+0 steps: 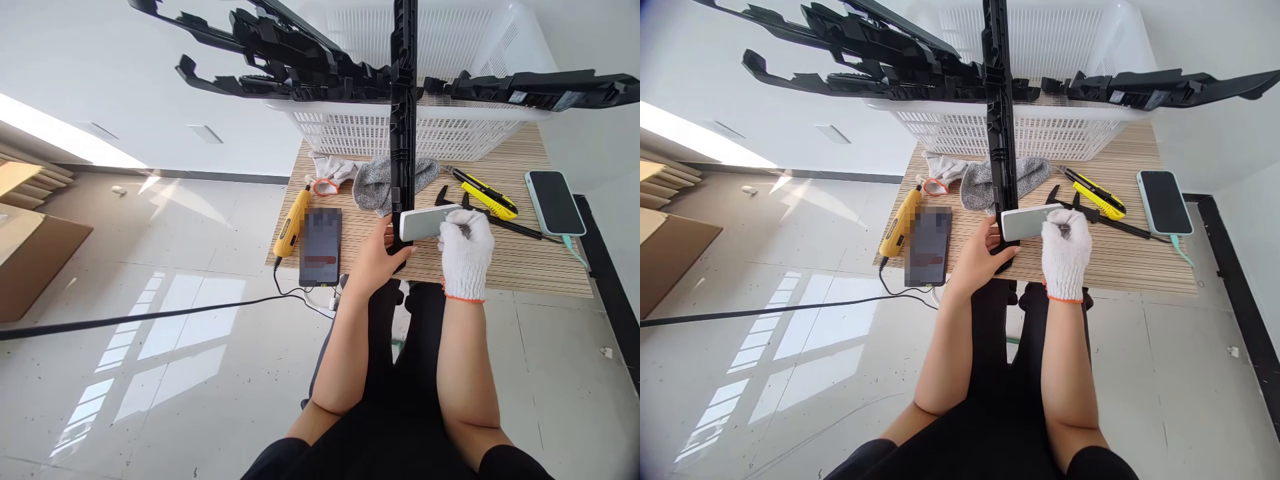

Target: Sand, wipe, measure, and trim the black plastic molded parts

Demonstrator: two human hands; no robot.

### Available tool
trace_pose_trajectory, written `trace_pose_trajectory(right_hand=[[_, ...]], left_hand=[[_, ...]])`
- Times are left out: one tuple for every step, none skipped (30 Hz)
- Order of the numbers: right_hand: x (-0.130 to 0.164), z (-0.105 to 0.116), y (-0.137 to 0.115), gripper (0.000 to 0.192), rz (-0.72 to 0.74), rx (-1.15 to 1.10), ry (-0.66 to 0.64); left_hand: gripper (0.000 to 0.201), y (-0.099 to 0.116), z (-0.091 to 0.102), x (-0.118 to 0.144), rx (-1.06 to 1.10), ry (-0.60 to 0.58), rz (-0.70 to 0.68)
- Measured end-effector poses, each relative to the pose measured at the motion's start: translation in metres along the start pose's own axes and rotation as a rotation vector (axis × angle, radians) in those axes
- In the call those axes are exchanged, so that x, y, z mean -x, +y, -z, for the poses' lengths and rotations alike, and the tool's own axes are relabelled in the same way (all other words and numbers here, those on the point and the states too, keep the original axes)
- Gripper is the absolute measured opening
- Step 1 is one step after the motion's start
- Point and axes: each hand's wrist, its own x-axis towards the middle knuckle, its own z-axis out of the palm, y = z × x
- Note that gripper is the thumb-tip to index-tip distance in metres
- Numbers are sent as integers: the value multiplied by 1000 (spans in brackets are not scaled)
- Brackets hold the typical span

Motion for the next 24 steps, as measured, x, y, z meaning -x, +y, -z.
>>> trace_pose_trajectory(right_hand=[[0,0,0,14,31,-16,57],[-1,0,0,15,38,-45,65],[-1,2,0,15,18,-78,20],[-2,3,-1,16,-26,-103,-65],[-3,5,-1,16,-76,-113,-153],[-4,7,-2,17,-111,-105,-199],[-6,9,-2,17,-119,-87,-178],[-7,10,-2,16,-97,-75,-96],[-8,11,-1,16,-61,-84,12],[-8,12,-1,17,-32,-119,100],[-9,12,-1,18,-37,-164,120],[-8,12,0,19,-76,-199,55],[-8,11,0,20,-125,-212,-57],[-7,10,0,20,-155,-196,-153],[-6,8,0,19,-150,-157,-185],[-5,7,-1,17,-116,-114,-142],[-5,5,-1,16,-69,-99,-54],[-4,4,-1,16,-33,-125,41],[-4,4,-2,17,-39,-184,90],[-5,3,-2,19,-97,-255,62],[-6,3,-3,23,-192,-318,-37],[-6,3,-3,25,-288,-355,-155],[-7,3,-3,27,-345,-358,-238],[-7,3,-4,27,-347,-330,-249]], left_hand=[[62,-1,0,0,8,-2,-6],[62,-3,-1,0,12,-5,-12],[62,-3,-1,0,16,-10,-14],[62,-4,0,0,18,-15,-10],[63,-4,0,0,16,-16,-2],[63,-3,0,0,12,-13,6],[63,-2,0,1,8,-10,11],[63,-1,0,1,7,-10,13],[62,0,1,1,9,-9,11],[61,1,1,1,12,-11,7],[60,2,1,1,16,-15,6],[60,2,1,1,15,-22,9],[60,3,1,2,10,-26,15],[61,3,1,2,2,-25,20],[61,2,0,2,-5,-20,23],[62,2,0,2,-7,-14,21],[62,1,0,2,-4,-11,16],[61,1,0,2,2,-9,9],[61,1,0,2,10,-8,1],[60,1,0,2,17,-12,-3],[60,1,0,2,22,-21,-6],[60,1,0,2,24,-27,-5],[60,1,1,2,23,-29,-5],[60,1,1,2,21,-28,-4]])
